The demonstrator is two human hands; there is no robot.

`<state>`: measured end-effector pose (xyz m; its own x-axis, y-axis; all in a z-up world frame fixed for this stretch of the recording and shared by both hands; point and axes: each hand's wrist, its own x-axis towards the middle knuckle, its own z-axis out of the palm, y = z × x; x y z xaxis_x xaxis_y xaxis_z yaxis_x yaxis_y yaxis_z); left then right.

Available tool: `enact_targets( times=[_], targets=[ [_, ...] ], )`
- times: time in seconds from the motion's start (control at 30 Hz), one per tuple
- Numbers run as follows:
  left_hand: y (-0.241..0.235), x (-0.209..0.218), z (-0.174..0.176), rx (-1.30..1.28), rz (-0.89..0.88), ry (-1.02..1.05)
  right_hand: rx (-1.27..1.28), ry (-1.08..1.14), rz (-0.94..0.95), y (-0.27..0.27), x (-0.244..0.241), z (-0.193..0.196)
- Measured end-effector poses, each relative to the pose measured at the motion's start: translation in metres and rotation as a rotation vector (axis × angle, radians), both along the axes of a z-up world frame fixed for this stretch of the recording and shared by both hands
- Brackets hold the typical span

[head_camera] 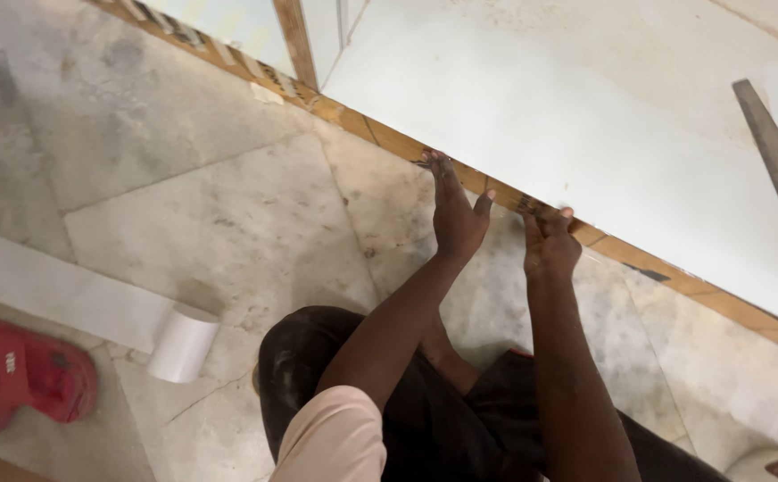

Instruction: The person sits on the floor and applies masking tape along the edge of a wooden frame on a white surface. They smooth the tape with their fingers to ensure it adheres properly, working along the length of the frame.

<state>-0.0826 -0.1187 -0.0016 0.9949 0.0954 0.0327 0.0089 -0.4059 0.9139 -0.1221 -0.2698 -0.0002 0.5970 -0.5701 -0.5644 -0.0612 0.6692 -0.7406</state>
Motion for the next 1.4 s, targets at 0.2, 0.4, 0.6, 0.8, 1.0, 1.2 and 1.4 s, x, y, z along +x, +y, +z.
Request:
enact_targets(
  times=[0.2, 0.4, 0.6, 0.8, 1.0, 1.2, 1.4],
  targets=[
    [-0.023, -0.020, 0.013, -0.080, -0.143, 0.114, -0.065, 0.029, 0.085, -0.011, -0.005, -0.003],
    [-0.030, -0.028, 0.016, -0.123, -0.200, 0.153, -0.225, 0.130, 0.220, -0.021, -0.025, -0.006],
    [-0.029, -0.028, -0.009, -0.318, -0.229, 0.087, -1.715, 0.429, 0.510, 0.013, -0.039, 0.021],
    [-0.032, -0.029, -0.007, -0.643, -0.224, 0.096, -1.958, 0.061, 0.578, 0.029, 0.033, 0.037],
    [-0.042, -0.029, -0.008, -0.758, -0.250, 0.043, -1.951, 0.259, 0.664, -0.002, 0.037, 0.040],
    [-0.040, -0.029, -0.001, -0.731, -0.245, 0.142, -2.011, 0.494, 0.660, -0.084, -0.012, 0.040],
    [-0.043, -0.029, -0.001, -0.712, -0.245, 0.145, -2.007, 0.603, 0.518, -0.151, -0.055, 0.039]
  ],
)
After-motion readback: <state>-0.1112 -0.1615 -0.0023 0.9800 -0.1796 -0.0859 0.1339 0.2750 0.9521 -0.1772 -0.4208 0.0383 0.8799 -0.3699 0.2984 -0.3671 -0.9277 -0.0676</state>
